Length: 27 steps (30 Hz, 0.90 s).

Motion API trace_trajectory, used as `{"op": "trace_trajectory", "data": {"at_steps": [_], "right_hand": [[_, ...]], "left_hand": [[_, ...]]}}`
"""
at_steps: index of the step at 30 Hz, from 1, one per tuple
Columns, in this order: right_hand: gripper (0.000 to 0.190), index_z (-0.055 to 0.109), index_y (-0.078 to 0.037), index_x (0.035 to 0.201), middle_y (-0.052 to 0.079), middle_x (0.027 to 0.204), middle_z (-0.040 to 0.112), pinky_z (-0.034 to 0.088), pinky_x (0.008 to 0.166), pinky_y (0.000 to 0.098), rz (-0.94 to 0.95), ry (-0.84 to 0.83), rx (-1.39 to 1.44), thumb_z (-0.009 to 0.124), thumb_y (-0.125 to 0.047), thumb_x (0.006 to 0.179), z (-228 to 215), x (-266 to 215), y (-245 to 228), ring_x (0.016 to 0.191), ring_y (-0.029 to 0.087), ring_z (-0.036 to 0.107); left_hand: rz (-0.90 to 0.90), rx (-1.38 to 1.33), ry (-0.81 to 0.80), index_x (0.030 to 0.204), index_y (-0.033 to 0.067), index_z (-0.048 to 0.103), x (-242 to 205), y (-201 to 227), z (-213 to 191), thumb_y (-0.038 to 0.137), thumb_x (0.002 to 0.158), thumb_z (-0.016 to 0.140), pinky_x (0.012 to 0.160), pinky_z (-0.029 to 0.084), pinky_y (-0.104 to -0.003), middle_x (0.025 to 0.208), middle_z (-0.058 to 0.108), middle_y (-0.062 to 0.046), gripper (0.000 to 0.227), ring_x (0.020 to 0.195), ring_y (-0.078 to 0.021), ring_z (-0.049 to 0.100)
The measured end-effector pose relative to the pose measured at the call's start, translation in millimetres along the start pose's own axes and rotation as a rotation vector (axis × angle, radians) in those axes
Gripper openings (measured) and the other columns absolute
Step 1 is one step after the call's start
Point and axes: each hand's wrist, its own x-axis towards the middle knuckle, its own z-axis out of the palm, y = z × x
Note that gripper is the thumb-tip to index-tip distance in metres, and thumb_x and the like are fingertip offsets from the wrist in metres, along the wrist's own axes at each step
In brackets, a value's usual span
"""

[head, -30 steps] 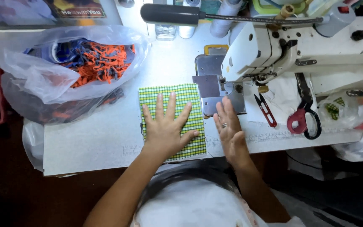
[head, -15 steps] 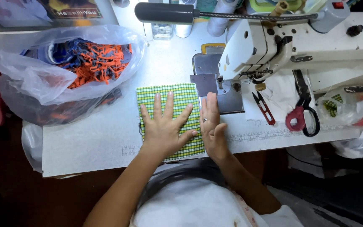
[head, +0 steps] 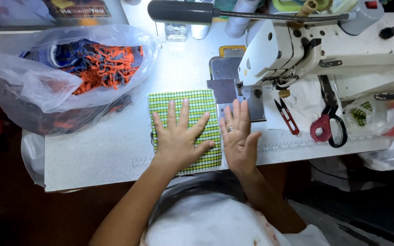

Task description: Sorting and untangling fabric scraps and smoothing a piece of checkered cloth on a sewing table

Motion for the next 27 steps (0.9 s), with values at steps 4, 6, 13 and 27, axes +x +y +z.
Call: {"op": "trace_trajectory", "data": {"at_steps": [4, 6, 13, 27], "right_hand": [[0.093, -0.009, -0.025, 0.163, 0.016, 0.170, -0.016, -0.011, 0.119, 0.0661, -0.003, 0.007, -0.051, 0.012, -0.082, 0.092, 3.6, -1.3, 2.5, 0.153, 0.048, -0.013], [0.093, -0.009, -0.025, 0.163, 0.015, 0.171, -0.015, -0.011, 0.120, 0.0644, 0.005, 0.002, -0.074, 0.012, -0.082, 0.093, 9.7, -1.1, 4.6, 0.154, 0.047, -0.013], [0.093, -0.008, -0.025, 0.164, 0.014, 0.171, -0.014, -0.015, 0.117, 0.0670, 0.026, -0.026, -0.093, 0.014, -0.082, 0.093, 15.5, -1.7, 6.6, 0.154, 0.046, -0.013], [0.093, -0.008, -0.020, 0.163, 0.021, 0.170, -0.010, -0.007, 0.119, 0.0662, -0.013, -0.003, -0.118, 0.011, -0.079, 0.093, 7.7, 1.1, 4.9, 0.153, 0.051, -0.006]], "left_hand": [[0.006, 0.000, -0.006, 0.152, 0.0397, 0.045, 0.1, 0.1, 1.2, 0.080, 0.092, 0.036, 0.101, 0.012, -0.086, 0.163, 0.029, -0.025, 0.072, 0.149, -0.0563, 0.016], [0.003, 0.006, -0.004, 0.152, 0.0397, 0.045, 0.3, -0.2, 1.9, 0.079, 0.092, 0.036, 0.101, 0.011, -0.086, 0.163, 0.029, -0.025, 0.072, 0.149, -0.0562, 0.016], [0.007, -0.004, 0.013, 0.151, 0.0396, 0.046, -0.2, -1.0, 3.3, 0.081, 0.091, 0.036, 0.101, 0.013, -0.086, 0.163, 0.030, -0.025, 0.073, 0.149, -0.0561, 0.017], [0.011, -0.029, 0.032, 0.150, 0.0384, 0.048, -0.5, -1.9, 2.5, 0.077, 0.090, 0.042, 0.101, 0.013, -0.086, 0.162, 0.031, -0.025, 0.072, 0.148, -0.0569, 0.019]]}}
